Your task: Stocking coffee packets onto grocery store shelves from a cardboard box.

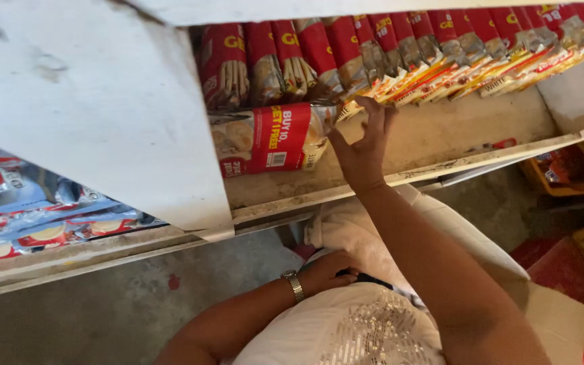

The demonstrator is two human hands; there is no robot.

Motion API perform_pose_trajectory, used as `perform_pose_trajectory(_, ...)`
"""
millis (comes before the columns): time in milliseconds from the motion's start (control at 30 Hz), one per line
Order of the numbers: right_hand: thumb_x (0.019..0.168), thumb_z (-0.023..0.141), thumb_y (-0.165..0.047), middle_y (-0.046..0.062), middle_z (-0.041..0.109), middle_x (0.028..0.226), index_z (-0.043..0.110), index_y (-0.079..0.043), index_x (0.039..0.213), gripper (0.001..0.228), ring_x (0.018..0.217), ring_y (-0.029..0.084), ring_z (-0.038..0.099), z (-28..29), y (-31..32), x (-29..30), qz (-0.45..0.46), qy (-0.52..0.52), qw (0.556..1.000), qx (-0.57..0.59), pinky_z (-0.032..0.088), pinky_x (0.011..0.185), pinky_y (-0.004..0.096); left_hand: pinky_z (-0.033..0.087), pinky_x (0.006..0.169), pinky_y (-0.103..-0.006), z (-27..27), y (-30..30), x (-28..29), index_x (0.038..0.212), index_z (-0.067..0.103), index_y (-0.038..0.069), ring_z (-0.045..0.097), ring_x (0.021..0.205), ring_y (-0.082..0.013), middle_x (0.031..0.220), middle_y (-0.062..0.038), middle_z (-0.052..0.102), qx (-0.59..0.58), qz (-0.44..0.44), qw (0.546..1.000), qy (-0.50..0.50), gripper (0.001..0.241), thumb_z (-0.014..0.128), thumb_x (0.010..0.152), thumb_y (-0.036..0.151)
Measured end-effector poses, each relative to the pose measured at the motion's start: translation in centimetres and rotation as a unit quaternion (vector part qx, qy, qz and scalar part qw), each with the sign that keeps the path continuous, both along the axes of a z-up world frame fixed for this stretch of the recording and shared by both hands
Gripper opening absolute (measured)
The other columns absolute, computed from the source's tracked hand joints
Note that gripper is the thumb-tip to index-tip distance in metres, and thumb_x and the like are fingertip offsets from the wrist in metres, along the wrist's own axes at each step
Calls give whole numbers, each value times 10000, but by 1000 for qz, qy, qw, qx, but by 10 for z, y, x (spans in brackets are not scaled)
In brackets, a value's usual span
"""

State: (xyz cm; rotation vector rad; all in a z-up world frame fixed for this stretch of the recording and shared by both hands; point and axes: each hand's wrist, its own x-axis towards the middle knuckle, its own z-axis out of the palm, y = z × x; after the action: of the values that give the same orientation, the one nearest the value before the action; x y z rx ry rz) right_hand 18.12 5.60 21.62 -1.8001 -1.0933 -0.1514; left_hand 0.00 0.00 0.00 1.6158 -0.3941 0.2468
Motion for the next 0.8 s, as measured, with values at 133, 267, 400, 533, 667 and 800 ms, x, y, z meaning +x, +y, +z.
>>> perform_pose_trajectory(133,789,864,-49,130,485,1224,504,-48,1367,681,1178,328,619,-84,-5,30,105,335,935,-43,559,972,487,501,962,-523,-2,-2,0,1239,657,45,621,1096,-408,1090,-198,640,30,10,999,21,310,624,1044,284)
perform_pose_trajectory(267,669,963,-57,72,511,1105,446,-41,1289,808,1043,211,577,-75,19,21,147,402,904,-13,621,789,383,500,935,-539,12,3,-3,1189,669,26,621,1035,-438,1038,-219,633,27,-1,1000,16,263,643,1029,234)
perform_pose_trajectory(400,680,936,-12,7,618,1004,580,-89,1206,640,963,160,631,-54,22,10,201,444,872,36,596,752,306,519,935,-502,7,4,-2,1192,693,34,642,1043,-387,1058,-176,670,7,18,1000,2,254,658,1031,228)
perform_pose_trajectory(533,721,866,37,80,669,1122,620,-38,1261,598,1045,209,652,-81,27,21,209,398,890,74,573,895,339,525,930,-487,-2,1,-2,1186,715,58,651,1054,-369,1075,-160,677,18,38,999,-10,244,681,1018,233)
perform_pose_trajectory(667,738,825,31,165,580,1154,589,-2,1310,619,1123,279,607,-125,27,49,182,317,926,93,514,977,387,525,919,-477,1,-1,-3,1157,720,60,655,1037,-367,1074,-163,678,3,40,999,-21,198,685,1010,188)
perform_pose_trajectory(800,802,748,69,69,575,1304,498,-75,1470,728,1211,201,579,-110,27,29,245,342,902,97,488,1051,359,534,925,-452,-1,0,-2,1204,721,56,668,1037,-337,1082,-134,688,-11,37,999,-25,229,683,1010,170)
